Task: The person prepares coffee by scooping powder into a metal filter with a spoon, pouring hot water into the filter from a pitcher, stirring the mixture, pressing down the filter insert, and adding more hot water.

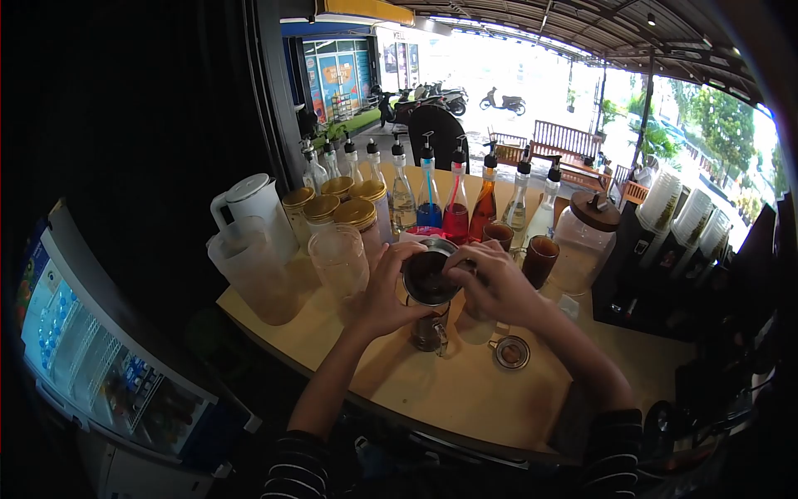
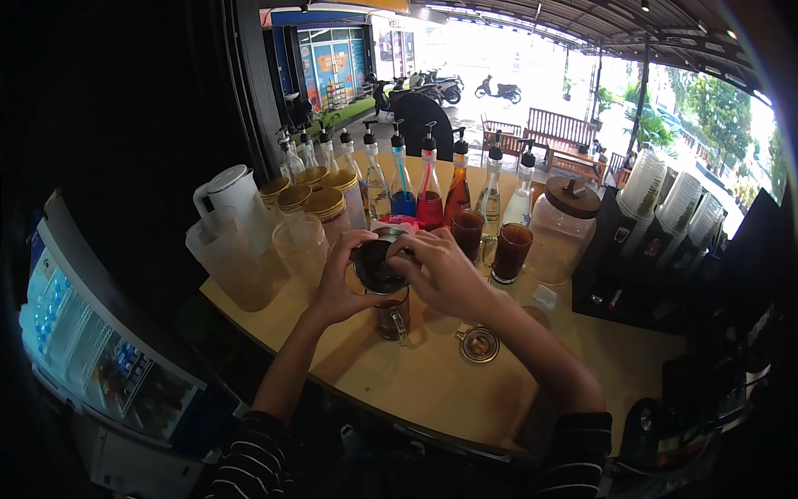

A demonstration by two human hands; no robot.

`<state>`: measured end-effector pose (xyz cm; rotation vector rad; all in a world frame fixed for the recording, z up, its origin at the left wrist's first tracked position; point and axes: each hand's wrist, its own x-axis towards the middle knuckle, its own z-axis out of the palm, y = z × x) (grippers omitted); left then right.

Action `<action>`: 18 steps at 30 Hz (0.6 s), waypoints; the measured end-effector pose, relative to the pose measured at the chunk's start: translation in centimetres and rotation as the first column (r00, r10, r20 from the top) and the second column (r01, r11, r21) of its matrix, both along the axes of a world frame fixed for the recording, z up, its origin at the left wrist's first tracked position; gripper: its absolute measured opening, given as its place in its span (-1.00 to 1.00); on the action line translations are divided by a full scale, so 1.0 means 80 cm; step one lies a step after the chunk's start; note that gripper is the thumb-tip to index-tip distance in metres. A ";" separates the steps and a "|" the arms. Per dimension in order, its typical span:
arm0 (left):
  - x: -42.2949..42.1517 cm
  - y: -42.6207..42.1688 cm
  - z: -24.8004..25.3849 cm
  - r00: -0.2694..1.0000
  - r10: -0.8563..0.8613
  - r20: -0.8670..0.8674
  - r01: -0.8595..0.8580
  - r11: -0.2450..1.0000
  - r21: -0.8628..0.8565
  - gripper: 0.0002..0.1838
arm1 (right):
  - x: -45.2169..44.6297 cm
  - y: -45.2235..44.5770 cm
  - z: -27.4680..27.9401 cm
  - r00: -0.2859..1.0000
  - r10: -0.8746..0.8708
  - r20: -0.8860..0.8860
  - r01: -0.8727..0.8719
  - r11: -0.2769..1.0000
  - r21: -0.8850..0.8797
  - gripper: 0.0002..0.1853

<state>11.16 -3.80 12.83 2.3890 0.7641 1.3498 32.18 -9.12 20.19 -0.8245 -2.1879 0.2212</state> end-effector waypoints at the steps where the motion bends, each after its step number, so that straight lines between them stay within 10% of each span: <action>1: 0.002 -0.001 0.000 0.999 0.050 0.017 -0.051 0.998 0.037 -0.13 | -0.006 -0.003 -0.008 0.999 -0.030 -0.029 0.031 0.999 0.030 -0.93; 18: -0.005 -0.008 0.041 0.953 0.137 -0.269 -0.077 0.972 0.221 -0.08 | 0.029 0.017 0.020 0.989 0.087 0.123 -0.075 0.992 -0.097 -0.83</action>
